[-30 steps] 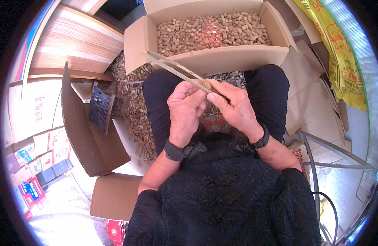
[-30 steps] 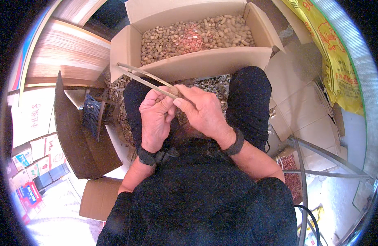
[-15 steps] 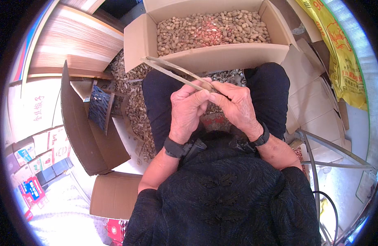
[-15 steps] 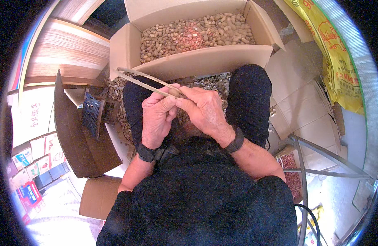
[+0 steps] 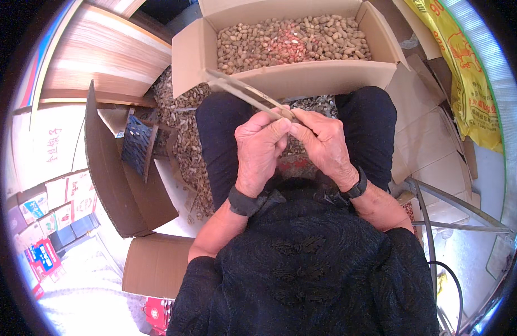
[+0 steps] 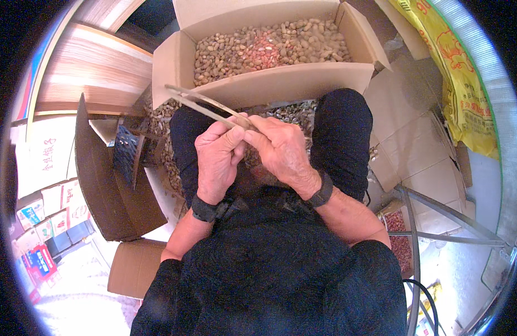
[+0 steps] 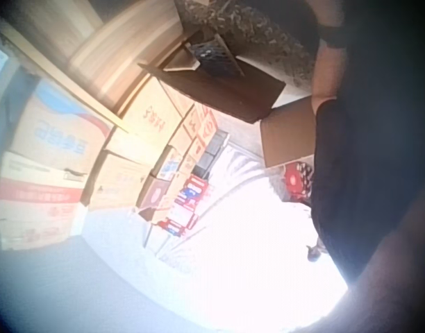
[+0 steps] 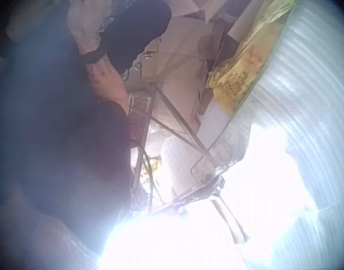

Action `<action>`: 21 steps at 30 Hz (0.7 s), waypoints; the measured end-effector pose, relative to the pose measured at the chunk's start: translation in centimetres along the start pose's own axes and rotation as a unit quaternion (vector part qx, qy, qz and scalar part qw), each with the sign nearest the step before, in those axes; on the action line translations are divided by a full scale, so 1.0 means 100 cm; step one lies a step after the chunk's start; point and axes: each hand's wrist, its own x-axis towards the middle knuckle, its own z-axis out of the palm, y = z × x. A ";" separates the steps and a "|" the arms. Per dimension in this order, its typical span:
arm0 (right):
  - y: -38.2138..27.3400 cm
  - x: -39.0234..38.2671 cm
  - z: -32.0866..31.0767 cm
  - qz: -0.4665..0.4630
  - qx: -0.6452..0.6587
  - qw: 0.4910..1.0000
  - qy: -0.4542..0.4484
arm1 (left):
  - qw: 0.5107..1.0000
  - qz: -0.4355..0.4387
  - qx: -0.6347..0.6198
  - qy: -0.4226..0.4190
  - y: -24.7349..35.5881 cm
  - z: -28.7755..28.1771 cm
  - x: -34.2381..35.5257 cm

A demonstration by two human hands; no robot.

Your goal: Cracking and processing nuts using a nutcracker tool.

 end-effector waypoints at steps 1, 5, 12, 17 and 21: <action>0.002 0.000 0.001 -0.016 -0.001 1.000 0.010 | 1.000 -0.013 0.004 0.008 0.002 0.002 0.000; -0.005 0.002 -0.005 -0.009 -0.026 0.999 -0.038 | 0.999 -0.050 0.004 0.008 0.008 -0.004 0.001; -0.003 0.000 -0.002 -0.037 -0.019 0.999 -0.024 | 0.997 -0.053 -0.013 -0.047 0.003 -0.013 0.005; -0.006 -0.002 -0.003 -0.047 -0.070 0.996 -0.015 | 0.999 -0.029 -0.022 -0.036 0.003 -0.006 0.002; -0.006 -0.003 -0.003 -0.076 -0.099 0.992 -0.008 | 1.000 -0.017 -0.014 -0.007 0.003 -0.002 -0.001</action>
